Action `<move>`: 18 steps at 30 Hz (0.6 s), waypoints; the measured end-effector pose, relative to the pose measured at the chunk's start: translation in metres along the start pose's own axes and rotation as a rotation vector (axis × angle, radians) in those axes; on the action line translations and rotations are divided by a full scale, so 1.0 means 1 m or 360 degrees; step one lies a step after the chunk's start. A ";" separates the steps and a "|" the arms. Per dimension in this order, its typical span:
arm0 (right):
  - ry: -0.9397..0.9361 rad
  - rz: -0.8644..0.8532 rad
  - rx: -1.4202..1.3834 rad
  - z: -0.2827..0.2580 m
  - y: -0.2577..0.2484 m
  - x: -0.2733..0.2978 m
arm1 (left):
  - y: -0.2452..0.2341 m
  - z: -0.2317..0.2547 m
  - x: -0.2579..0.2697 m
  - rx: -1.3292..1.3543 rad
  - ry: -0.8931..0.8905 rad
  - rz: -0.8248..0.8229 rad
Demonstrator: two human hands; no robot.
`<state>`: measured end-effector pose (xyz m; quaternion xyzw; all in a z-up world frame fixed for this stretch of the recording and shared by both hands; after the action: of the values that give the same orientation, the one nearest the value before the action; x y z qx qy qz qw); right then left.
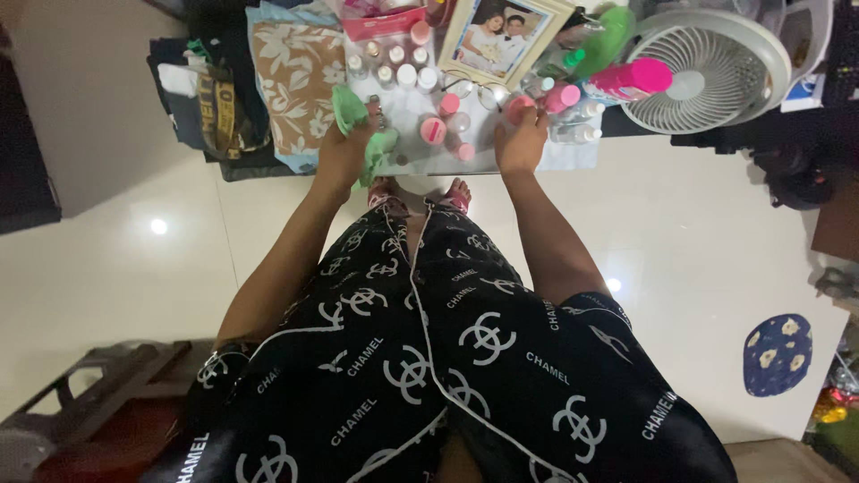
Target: The person wipes various cosmetic bottles, jars, and a framed photo on a cluttered table using a green cloth. They handle items one at a time, wiping the surfaces and lids before placing them back.
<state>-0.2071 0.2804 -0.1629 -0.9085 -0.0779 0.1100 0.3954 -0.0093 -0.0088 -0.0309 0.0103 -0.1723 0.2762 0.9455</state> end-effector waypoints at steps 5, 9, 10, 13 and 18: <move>0.0183 -0.0094 0.0279 -0.002 0.014 -0.010 | -0.022 -0.007 -0.001 -0.0090 -0.0094 0.0091; 0.0129 -0.0106 0.0072 -0.015 0.000 -0.018 | -0.030 -0.009 -0.001 0.0031 -0.0032 0.0102; 0.0104 -0.0064 0.0021 -0.019 -0.004 -0.018 | -0.033 -0.011 0.001 0.0012 -0.0072 0.0105; -0.0063 0.0235 -0.0075 -0.039 -0.019 -0.013 | -0.040 -0.014 0.001 0.0029 -0.0117 0.0070; -0.0121 0.0142 -0.0412 -0.093 -0.056 0.014 | -0.054 -0.022 0.001 0.0079 -0.0187 0.0102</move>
<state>-0.1720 0.2568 -0.0622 -0.9497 -0.0659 0.1507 0.2663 0.0269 -0.0519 -0.0477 0.0442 -0.2208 0.3096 0.9238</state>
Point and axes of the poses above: each hand's wrist, its own x-axis away from the middle knuckle, its own y-axis out of the palm, z = x × y, the point moved 6 cm from there along -x, towards the middle knuckle, and after that the axes turned 6 degrees about -x, right-handed, at the moved point
